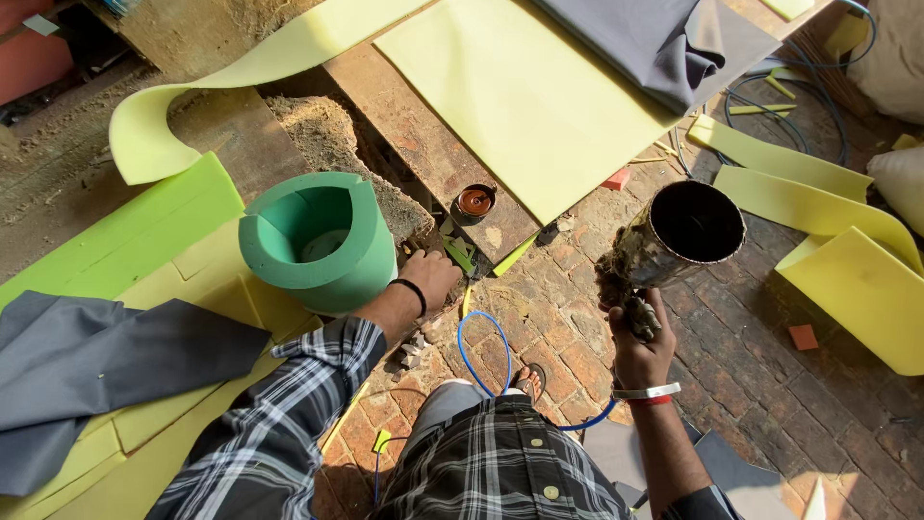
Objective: The person aligns a gray fabric sheet on a yellow foam board, sprays adhesive onto the foam using a spray gun, and presses the fabric onto the foam. The person repeats the process on another foam sheet, smoothing the fabric and lifting the finished assembly.
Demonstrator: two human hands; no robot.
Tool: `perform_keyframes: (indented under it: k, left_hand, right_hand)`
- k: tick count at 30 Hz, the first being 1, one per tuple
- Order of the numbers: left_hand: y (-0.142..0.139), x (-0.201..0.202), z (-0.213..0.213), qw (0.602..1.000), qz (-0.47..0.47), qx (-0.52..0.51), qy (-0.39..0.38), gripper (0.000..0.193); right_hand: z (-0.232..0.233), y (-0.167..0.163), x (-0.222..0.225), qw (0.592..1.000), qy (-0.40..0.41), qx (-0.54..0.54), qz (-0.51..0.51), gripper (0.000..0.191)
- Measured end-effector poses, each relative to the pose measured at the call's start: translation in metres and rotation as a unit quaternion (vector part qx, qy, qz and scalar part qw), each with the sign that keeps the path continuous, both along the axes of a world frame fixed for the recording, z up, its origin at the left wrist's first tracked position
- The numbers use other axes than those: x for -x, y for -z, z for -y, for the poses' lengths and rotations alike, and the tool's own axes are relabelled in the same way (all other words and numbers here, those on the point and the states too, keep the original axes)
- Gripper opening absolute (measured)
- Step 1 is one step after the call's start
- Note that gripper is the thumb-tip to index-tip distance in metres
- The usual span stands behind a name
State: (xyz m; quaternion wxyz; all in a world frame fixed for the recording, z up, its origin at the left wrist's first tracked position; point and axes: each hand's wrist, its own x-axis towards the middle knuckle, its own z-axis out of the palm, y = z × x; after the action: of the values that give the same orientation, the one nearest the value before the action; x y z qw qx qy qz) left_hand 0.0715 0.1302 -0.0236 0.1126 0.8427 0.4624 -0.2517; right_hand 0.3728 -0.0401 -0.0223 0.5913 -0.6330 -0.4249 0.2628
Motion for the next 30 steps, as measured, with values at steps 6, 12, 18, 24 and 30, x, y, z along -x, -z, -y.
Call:
perform_keyframes:
  k: [6,12,18,24,30]
  left_hand:
    - [0.032,-0.072,-0.102,0.997,0.061,-0.045,-0.011,0.050]
    - [0.110,-0.090,-0.181,0.942,0.027,-0.166,0.290,0.049]
    - [0.103,-0.085,-0.223,0.935,0.005,-0.219,0.279,0.069]
    - [-0.013,-0.095,-0.256,0.929,0.230,0.029,-0.288,0.075]
    - [-0.098,-0.138,-0.260,0.658,0.688,-0.083,-0.296,0.071]
  right_hand:
    - [-0.087,0.002,-0.030,0.997,-0.067,-0.020,-0.010,0.063]
    - [-0.165,0.010,-0.046,0.998,-0.048,0.032,0.034,0.063]
    - [-0.231,0.006,-0.070,0.996,-0.063,0.052,0.044,0.058]
    - [-0.299,0.008,-0.089,0.986,-0.102,0.110,0.075,0.062]
    - [-0.372,0.019,-0.114,0.961,-0.238,0.139,0.029,0.054]
